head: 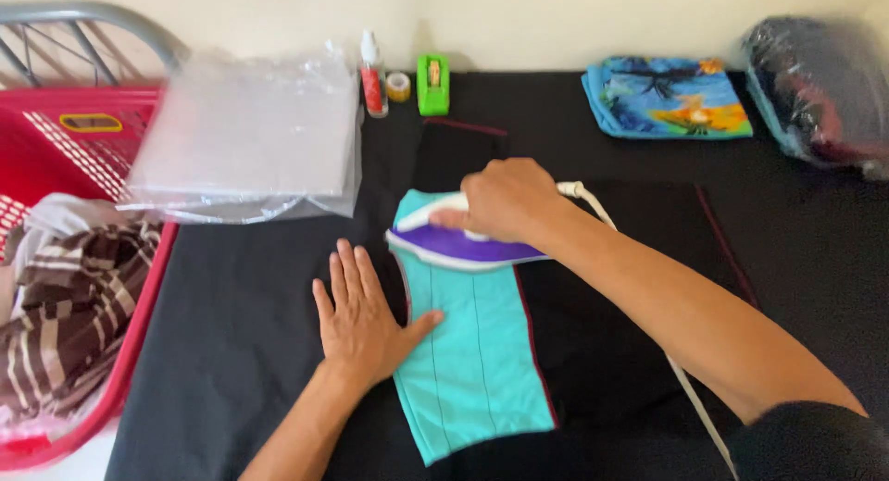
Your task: Ironing a black and teal t-shirt on a flat surface.
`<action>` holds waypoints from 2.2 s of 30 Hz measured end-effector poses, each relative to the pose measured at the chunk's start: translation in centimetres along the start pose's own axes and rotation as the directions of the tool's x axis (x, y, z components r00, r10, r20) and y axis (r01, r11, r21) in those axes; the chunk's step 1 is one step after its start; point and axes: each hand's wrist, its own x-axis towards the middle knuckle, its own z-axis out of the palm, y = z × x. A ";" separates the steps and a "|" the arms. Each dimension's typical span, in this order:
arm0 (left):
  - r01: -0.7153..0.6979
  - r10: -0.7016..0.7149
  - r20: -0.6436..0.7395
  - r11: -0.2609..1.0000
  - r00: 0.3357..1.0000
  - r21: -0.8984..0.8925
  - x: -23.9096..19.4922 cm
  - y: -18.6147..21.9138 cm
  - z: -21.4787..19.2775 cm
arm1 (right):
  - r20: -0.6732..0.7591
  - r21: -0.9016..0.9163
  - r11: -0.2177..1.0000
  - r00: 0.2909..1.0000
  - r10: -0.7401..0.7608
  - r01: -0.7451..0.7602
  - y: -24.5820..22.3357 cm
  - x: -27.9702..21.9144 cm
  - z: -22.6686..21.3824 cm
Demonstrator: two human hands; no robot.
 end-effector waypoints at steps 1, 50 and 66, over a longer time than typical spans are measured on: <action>-0.004 0.004 0.024 1.000 1.000 -0.003 0.4 0.1 -0.2 | 0.008 -0.015 0.998 0.998 -0.058 0.058 0.4 0.6 -0.4; 0.018 -0.151 -0.303 0.916 0.941 -0.401 1.7 -2.1 0.7 | 0.014 -0.059 0.968 0.970 -0.242 0.242 -0.5 -2.2 1.2; 0.007 -0.168 -0.356 0.911 0.919 -0.412 2.4 -3.3 1.9 | -0.056 0.046 0.998 0.998 -0.037 0.040 -0.8 -3.6 -0.3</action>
